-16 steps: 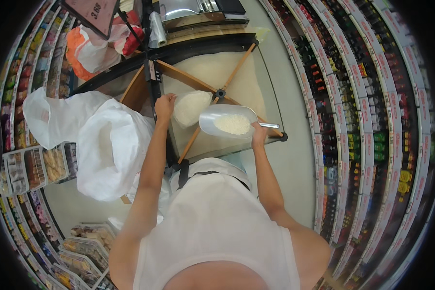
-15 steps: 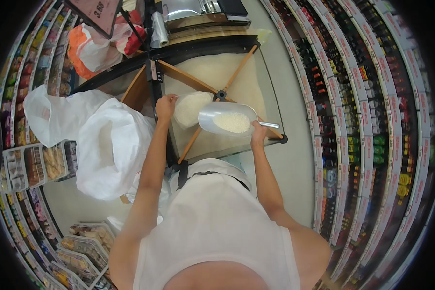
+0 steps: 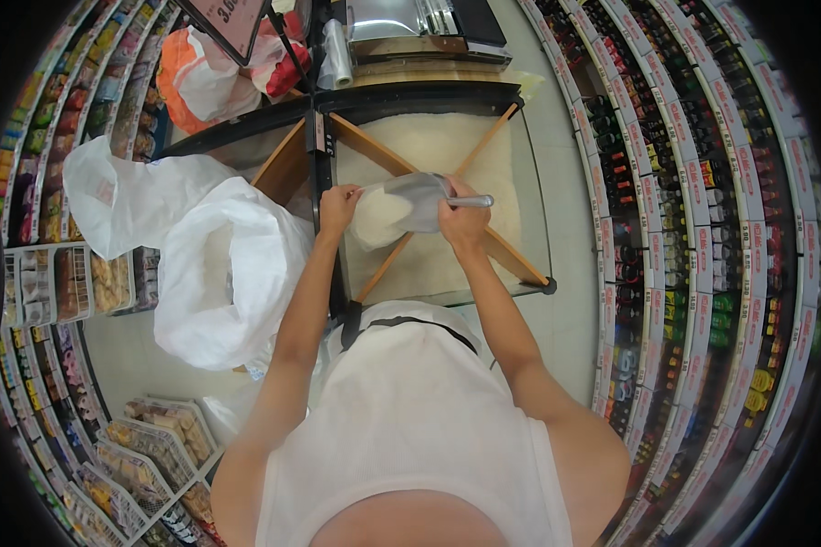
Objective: The person scoops white rice from a bulk bin using a metal scoop and transfers it into a plastic bag. They repeat this process multiple times to fill the bag, then place the filled bag on a scale to weigh it.
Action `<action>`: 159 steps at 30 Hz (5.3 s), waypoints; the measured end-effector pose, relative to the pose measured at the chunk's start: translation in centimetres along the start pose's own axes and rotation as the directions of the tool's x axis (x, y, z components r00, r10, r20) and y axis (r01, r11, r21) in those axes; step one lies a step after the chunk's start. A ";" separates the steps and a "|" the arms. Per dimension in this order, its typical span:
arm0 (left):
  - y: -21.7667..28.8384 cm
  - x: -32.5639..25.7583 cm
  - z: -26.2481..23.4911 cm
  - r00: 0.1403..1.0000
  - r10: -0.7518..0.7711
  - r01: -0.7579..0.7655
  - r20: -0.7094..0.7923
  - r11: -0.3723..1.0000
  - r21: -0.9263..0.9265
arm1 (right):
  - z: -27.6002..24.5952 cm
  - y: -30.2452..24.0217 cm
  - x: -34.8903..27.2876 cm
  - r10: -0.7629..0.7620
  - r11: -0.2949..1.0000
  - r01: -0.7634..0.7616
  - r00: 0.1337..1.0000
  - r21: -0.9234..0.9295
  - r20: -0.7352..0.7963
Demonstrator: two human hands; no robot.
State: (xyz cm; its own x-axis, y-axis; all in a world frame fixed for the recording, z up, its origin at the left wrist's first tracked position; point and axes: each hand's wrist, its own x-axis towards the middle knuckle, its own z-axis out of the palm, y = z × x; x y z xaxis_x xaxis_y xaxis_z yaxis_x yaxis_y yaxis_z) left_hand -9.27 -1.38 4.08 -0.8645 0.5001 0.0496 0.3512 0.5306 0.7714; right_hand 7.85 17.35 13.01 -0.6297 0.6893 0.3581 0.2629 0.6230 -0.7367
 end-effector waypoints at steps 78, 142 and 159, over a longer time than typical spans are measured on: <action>-2.7 -10.6 1.5 0.921 -0.365 0.357 0.136 0.931 0.077 | -4.3 9.9 -3.7 0.552 0.513 -0.511 0.812 0.690 0.190; 0.0 -12.2 1.6 0.734 -0.572 0.673 0.367 0.686 -0.276 | -4.1 24.0 -14.8 0.677 0.097 -0.857 0.429 0.505 0.598; -3.5 -11.1 3.4 0.778 -0.510 0.611 0.366 0.748 -0.258 | -9.8 13.2 -6.2 0.717 0.337 -0.662 0.641 0.669 0.273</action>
State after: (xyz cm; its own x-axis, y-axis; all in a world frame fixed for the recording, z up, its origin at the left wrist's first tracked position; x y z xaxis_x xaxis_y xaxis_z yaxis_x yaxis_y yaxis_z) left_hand 0.33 -6.47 -1.30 -0.7203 0.3693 -0.5872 -0.3584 0.5266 0.7708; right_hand 22.39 24.93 6.67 -0.4144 0.7879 -0.4555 0.0167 -0.4938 -0.8694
